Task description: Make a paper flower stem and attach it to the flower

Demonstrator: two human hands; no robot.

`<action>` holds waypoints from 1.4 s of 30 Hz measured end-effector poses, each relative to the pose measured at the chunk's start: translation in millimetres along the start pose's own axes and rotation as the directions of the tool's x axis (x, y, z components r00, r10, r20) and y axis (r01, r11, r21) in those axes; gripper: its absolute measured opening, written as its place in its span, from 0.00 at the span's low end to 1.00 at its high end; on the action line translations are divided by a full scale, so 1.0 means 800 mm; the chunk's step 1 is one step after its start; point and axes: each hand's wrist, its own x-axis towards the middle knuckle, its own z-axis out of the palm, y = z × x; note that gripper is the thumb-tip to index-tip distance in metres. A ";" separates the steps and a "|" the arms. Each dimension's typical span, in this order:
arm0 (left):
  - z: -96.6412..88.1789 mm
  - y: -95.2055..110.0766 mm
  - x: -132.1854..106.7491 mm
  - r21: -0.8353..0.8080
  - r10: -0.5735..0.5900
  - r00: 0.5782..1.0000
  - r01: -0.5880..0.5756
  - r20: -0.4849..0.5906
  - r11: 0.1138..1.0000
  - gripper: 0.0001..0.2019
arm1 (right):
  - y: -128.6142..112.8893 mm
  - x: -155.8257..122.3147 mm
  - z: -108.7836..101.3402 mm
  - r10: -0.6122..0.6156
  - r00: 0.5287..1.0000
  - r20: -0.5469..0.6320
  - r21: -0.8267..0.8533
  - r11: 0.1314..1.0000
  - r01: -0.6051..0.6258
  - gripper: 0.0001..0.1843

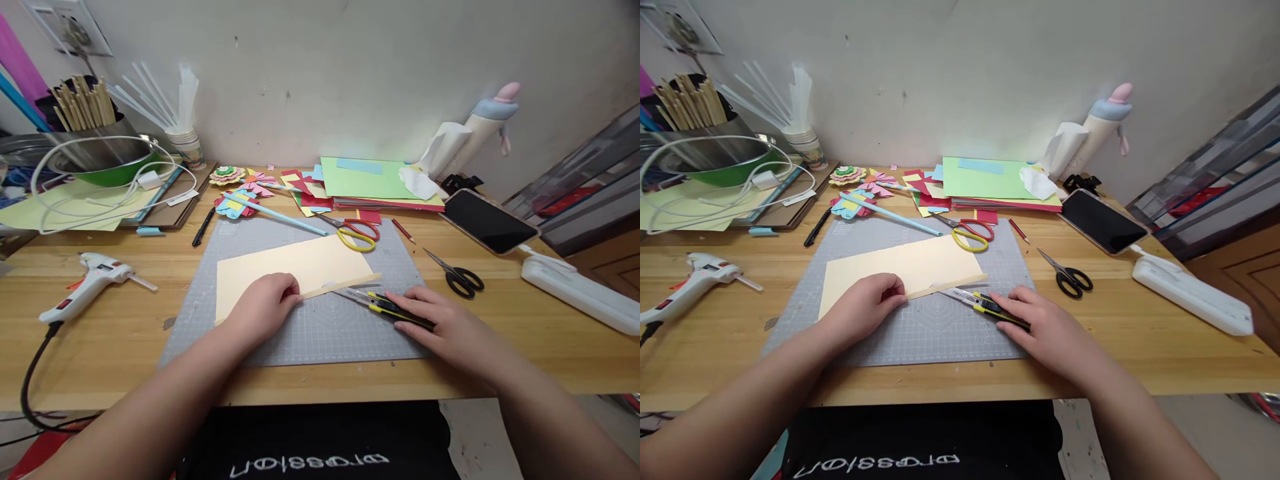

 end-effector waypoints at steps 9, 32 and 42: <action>-0.003 -0.011 0.002 -0.027 0.027 1.000 -0.027 0.000 0.999 0.04 | -0.004 0.022 -0.009 -0.078 0.993 0.088 0.082 0.994 0.071 0.24; -0.004 -0.014 0.005 -0.012 0.071 0.997 -0.071 0.024 0.997 0.05 | -0.040 0.042 -0.019 -0.160 0.955 0.251 0.160 0.979 0.122 0.26; -0.005 -0.011 0.002 -0.031 0.032 0.999 -0.031 0.026 0.999 0.06 | -0.045 0.033 -0.018 -0.116 0.963 0.245 0.154 0.985 0.080 0.25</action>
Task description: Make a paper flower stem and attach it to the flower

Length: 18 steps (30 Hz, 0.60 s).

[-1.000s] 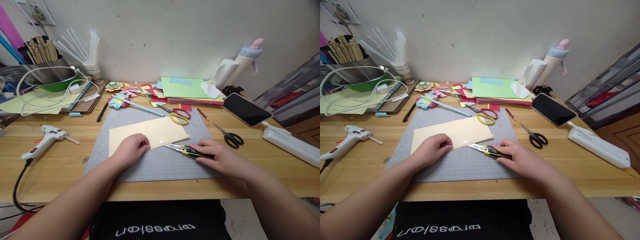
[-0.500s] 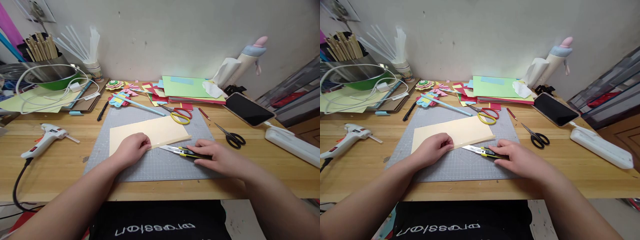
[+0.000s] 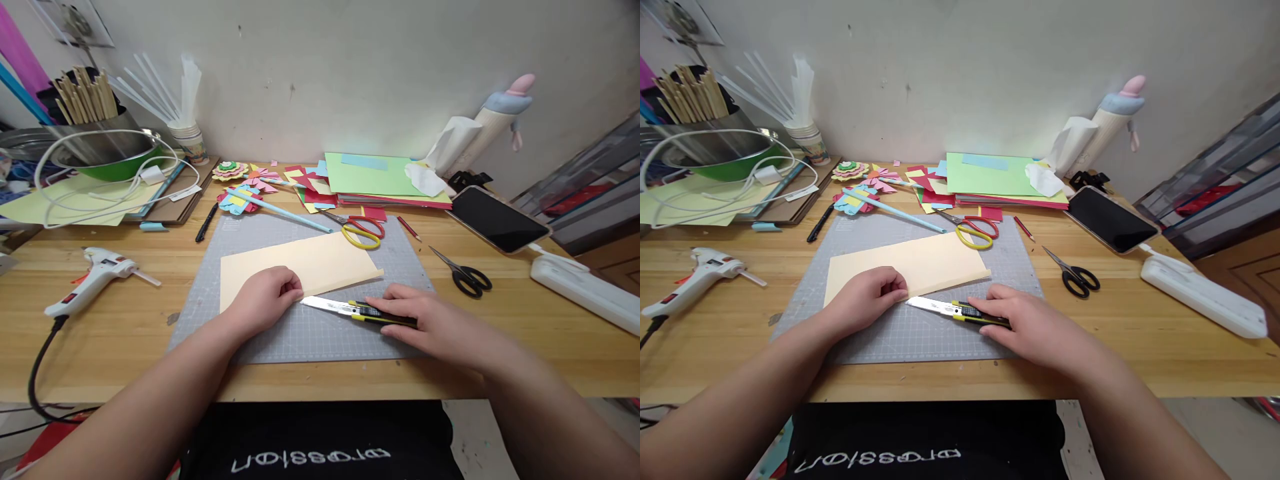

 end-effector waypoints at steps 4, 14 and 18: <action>-0.007 -0.002 -0.013 0.015 -0.035 0.999 0.034 0.001 0.999 0.07 | 0.019 -0.016 -0.003 0.032 0.998 -0.053 -0.016 0.999 -0.033 0.24; -0.016 -0.003 -0.036 0.070 -0.084 0.996 0.084 -0.003 0.994 0.06 | 0.049 -0.040 0.003 0.139 0.931 -0.337 -0.016 0.988 -0.153 0.25; -0.013 -0.007 -0.036 0.063 -0.003 1.000 0.003 -0.010 0.998 0.06 | 0.053 -0.046 0.008 0.282 0.768 -0.575 0.085 0.954 -0.287 0.26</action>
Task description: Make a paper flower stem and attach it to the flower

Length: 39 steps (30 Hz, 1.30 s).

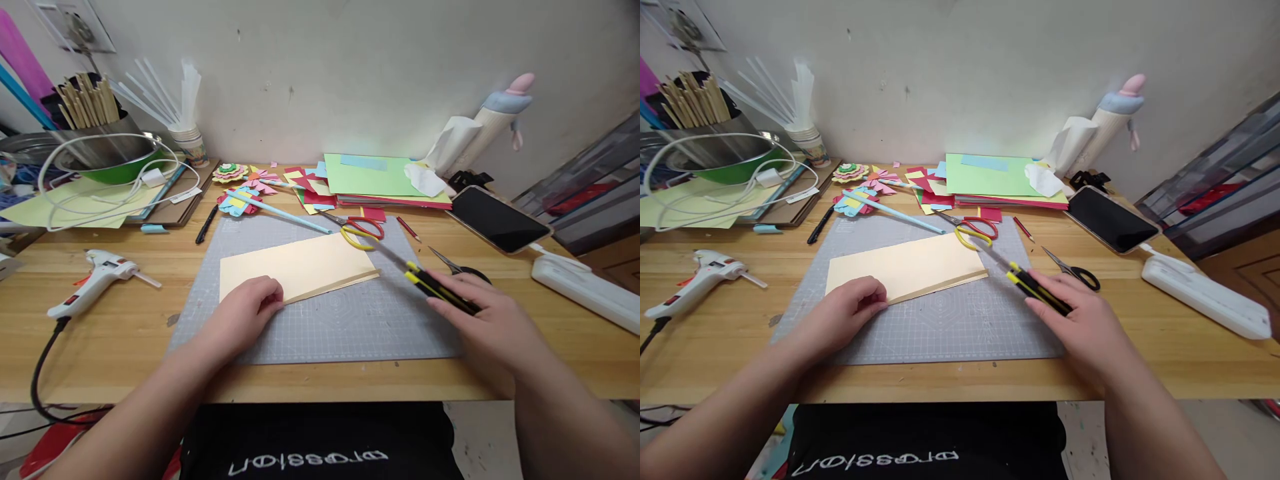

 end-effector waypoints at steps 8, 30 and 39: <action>0.004 -0.003 0.000 0.005 0.007 1.000 -0.007 -0.011 1.000 0.05 | 0.018 -0.005 0.009 -0.010 0.991 0.133 -0.049 0.999 0.017 0.25; 0.009 -0.011 0.002 -0.001 -0.041 0.999 0.041 -0.032 0.999 0.04 | -0.045 -0.004 0.036 -0.209 0.911 0.355 0.007 0.975 0.221 0.24; 0.010 0.006 0.006 -0.034 -0.089 0.996 0.087 -0.032 0.996 0.07 | -0.074 0.001 0.045 -0.258 0.898 0.357 -0.020 0.959 0.284 0.23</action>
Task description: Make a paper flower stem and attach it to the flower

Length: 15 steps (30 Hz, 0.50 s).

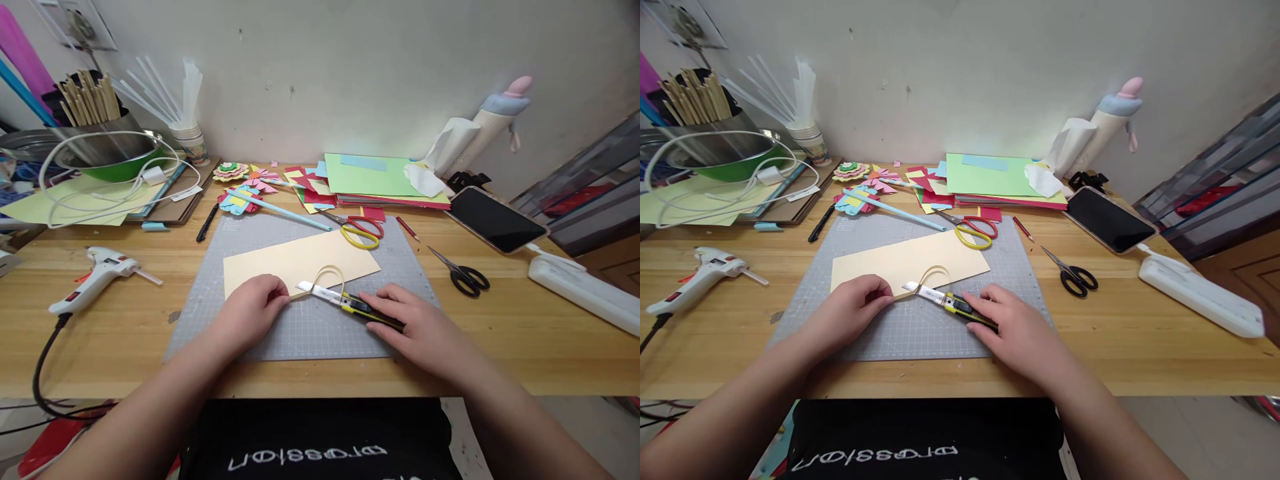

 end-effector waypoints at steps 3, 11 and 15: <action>0.003 0.006 0.004 -0.016 0.005 1.000 -0.005 0.018 1.000 0.07 | 0.014 -0.001 -0.004 0.043 0.994 -0.097 -0.058 0.997 -0.048 0.23; 0.001 0.005 -0.001 0.028 0.013 1.000 -0.013 0.008 1.000 0.07 | 0.042 -0.018 -0.017 0.010 1.000 0.017 0.024 1.000 -0.011 0.23; -0.003 0.001 -0.001 0.051 0.007 1.000 -0.007 0.009 0.999 0.07 | 0.038 -0.020 -0.017 -0.020 0.997 0.071 0.073 0.997 0.015 0.23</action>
